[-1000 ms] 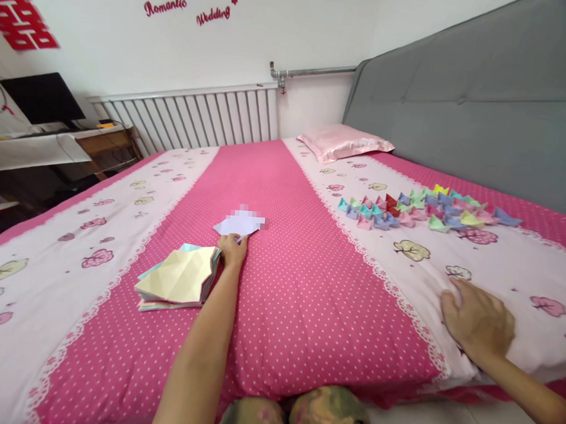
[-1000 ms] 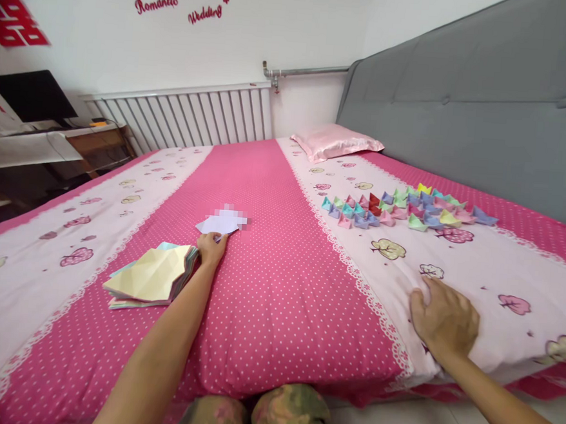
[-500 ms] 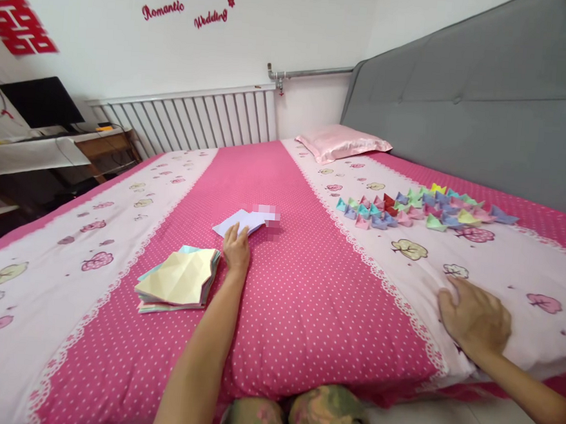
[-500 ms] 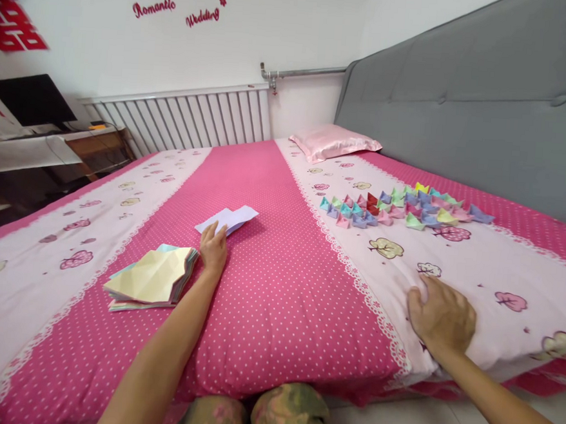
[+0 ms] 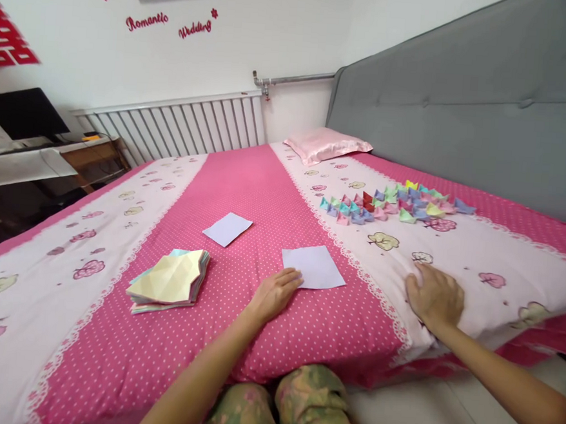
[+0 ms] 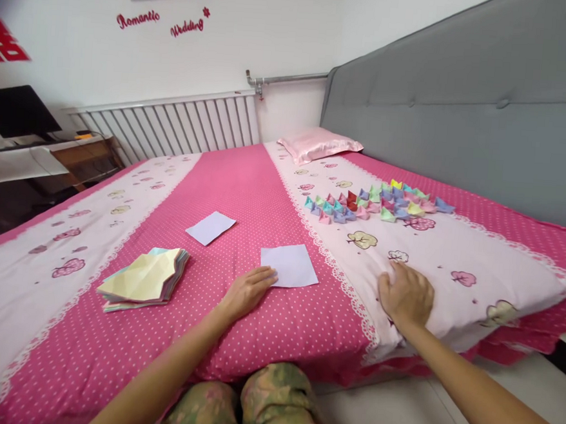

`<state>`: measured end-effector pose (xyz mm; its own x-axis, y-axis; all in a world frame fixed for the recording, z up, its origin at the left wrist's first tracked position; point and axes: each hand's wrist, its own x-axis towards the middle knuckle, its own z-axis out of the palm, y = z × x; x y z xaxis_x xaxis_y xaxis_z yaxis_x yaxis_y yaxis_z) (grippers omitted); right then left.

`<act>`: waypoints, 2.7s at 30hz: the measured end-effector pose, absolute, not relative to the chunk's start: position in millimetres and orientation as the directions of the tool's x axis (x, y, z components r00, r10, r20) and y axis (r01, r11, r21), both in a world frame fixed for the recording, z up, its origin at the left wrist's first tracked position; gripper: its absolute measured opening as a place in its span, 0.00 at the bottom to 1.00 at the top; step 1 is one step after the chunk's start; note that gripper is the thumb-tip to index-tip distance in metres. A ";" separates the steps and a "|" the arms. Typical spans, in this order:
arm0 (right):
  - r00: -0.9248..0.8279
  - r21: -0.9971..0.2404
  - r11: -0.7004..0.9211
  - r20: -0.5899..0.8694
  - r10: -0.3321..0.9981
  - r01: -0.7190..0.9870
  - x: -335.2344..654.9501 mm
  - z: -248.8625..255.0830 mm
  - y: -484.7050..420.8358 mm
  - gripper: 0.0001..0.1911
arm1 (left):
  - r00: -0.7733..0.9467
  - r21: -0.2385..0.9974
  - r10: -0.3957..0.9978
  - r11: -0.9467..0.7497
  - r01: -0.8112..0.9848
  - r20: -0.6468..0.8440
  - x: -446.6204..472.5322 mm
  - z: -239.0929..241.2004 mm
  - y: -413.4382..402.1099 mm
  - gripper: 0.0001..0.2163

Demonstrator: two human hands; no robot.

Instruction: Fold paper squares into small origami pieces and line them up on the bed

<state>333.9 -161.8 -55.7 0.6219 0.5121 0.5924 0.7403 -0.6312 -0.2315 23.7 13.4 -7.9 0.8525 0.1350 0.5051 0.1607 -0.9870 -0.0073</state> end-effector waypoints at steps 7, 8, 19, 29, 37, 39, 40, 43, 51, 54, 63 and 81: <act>0.635 -0.269 -0.620 0.590 0.499 0.737 332.6 -52.9 -161.8 0.19 | 0.875 -0.079 0.165 -0.971 0.224 0.456 21.9 -4.0 -12.1 0.14; 0.635 -0.272 -0.619 0.591 0.497 0.737 332.4 -52.1 -161.9 0.19 | 0.874 -0.068 0.178 -0.970 0.233 0.453 20.3 -2.8 -14.3 0.15; 0.630 -0.288 -0.598 0.593 0.502 0.748 332.4 -50.0 -163.2 0.20 | 0.810 0.162 0.514 -0.858 0.487 0.284 73.6 41.9 -37.2 0.23; 0.624 -0.290 -0.591 0.600 0.501 0.753 332.3 -50.1 -164.4 0.19 | 0.670 0.189 0.741 -0.665 0.723 0.047 126.2 -11.6 -30.7 0.33; 0.623 -0.319 -0.562 0.597 0.506 0.763 330.6 -48.6 -166.6 0.20 | 0.581 0.240 0.809 -0.583 0.776 0.089 104.4 -11.4 -20.1 0.34; 0.628 -0.329 -0.560 0.591 0.506 0.761 330.4 -48.2 -166.7 0.20 | 0.563 0.241 0.821 -0.567 0.787 0.095 95.6 -10.9 -14.7 0.33; 0.631 -0.332 -0.560 0.587 0.507 0.759 330.5 -48.2 -166.7 0.20 | 0.552 0.241 0.828 -0.558 0.794 0.098 90.5 -10.8 -11.7 0.32; 0.633 -0.333 -0.561 0.581 0.511 0.758 330.7 -48.3 -166.6 0.20 | 0.506 0.239 0.856 -0.517 0.822 0.109 73.8 -10.4 -1.8 0.32; 0.627 -0.311 -0.572 0.588 0.511 0.758 330.3 -47.5 -166.5 0.20 | 0.266 0.262 0.945 -0.309 0.914 0.189 39.5 11.3 28.5 0.30; 0.628 -0.318 -0.570 0.592 0.505 0.758 331.0 -48.3 -166.0 0.20 | 0.265 0.273 0.934 -0.326 0.905 0.239 52.1 24.2 27.1 0.30; 0.627 -0.359 -0.535 0.603 0.493 0.765 332.3 -48.9 -164.6 0.20 | 0.548 0.214 0.822 -0.570 0.793 0.156 127.3 -10.4 -22.7 0.30; 0.692 -0.452 -0.524 0.507 0.515 0.721 338.4 -42.3 -168.0 0.20 | 0.730 0.718 0.610 -0.653 0.243 0.308 94.8 35.3 -60.1 0.18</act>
